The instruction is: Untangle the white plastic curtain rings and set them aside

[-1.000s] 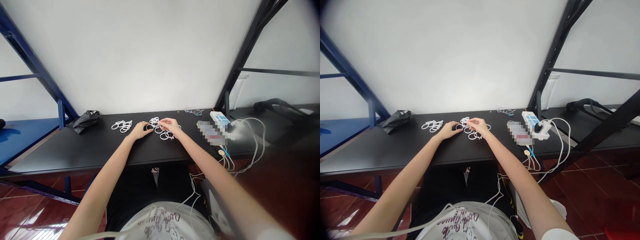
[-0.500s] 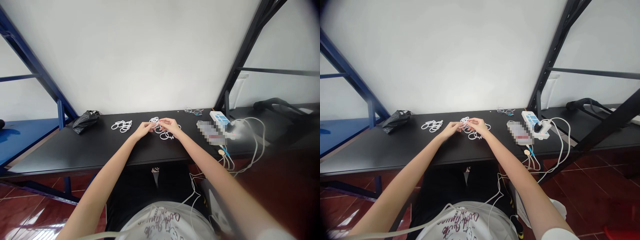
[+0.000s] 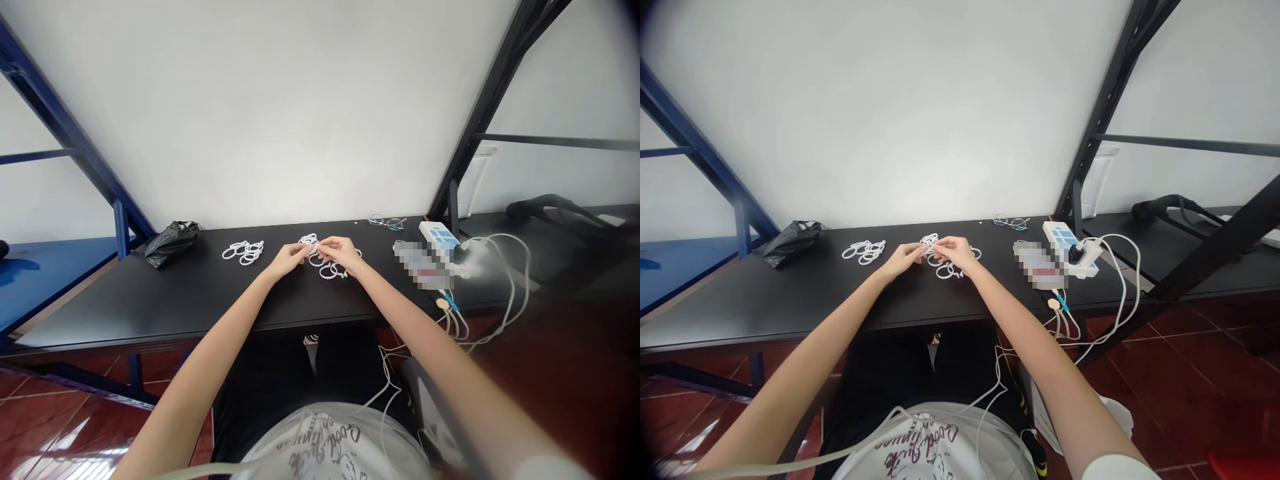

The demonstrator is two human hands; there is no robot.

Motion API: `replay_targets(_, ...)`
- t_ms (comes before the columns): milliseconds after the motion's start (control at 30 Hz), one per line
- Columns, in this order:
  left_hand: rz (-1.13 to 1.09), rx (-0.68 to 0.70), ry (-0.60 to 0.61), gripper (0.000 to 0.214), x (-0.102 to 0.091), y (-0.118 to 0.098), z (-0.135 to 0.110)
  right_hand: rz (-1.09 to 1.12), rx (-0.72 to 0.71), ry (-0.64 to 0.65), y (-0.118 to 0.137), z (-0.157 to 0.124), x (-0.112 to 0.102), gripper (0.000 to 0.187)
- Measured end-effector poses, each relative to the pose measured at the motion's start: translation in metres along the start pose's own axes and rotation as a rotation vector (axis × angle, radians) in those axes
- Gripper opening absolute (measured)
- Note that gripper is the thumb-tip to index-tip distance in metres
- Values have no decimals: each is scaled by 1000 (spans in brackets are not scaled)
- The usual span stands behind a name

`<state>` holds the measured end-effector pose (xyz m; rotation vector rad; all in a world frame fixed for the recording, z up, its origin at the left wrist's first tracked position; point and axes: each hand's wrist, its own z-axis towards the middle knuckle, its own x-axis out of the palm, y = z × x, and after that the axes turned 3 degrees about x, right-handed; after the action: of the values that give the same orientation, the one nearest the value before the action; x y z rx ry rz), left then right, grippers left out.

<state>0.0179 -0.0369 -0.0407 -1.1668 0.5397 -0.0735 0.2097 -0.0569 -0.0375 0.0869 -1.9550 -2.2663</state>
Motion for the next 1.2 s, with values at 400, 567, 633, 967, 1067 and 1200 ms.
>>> replay_targets(400, 90, 43, -26, 55, 0, 5, 2, 24, 48, 78, 1, -2, 1, 35)
replay_targets(567, 183, 91, -57, 56, 3, 1, -2, 24, 62, 115, 0, -3, 3, 37)
replay_targets(633, 234, 127, -75, 55, 5, -3, -5, 20, 57, 125, -1, -4, 4, 38)
replay_targets(967, 345, 166, -125, 47, 11, -2, -7, 31, 35, 183, -3, -3, 1, 41)
replay_targets(1067, 356, 163, -107, 42, 10, -1, -6, 34, 27, 184, -5, -2, 0, 39)
replay_targets(1200, 363, 154, -93, 38, 9, 0, -6, 31, 10, 189, -6, -1, 0, 37)
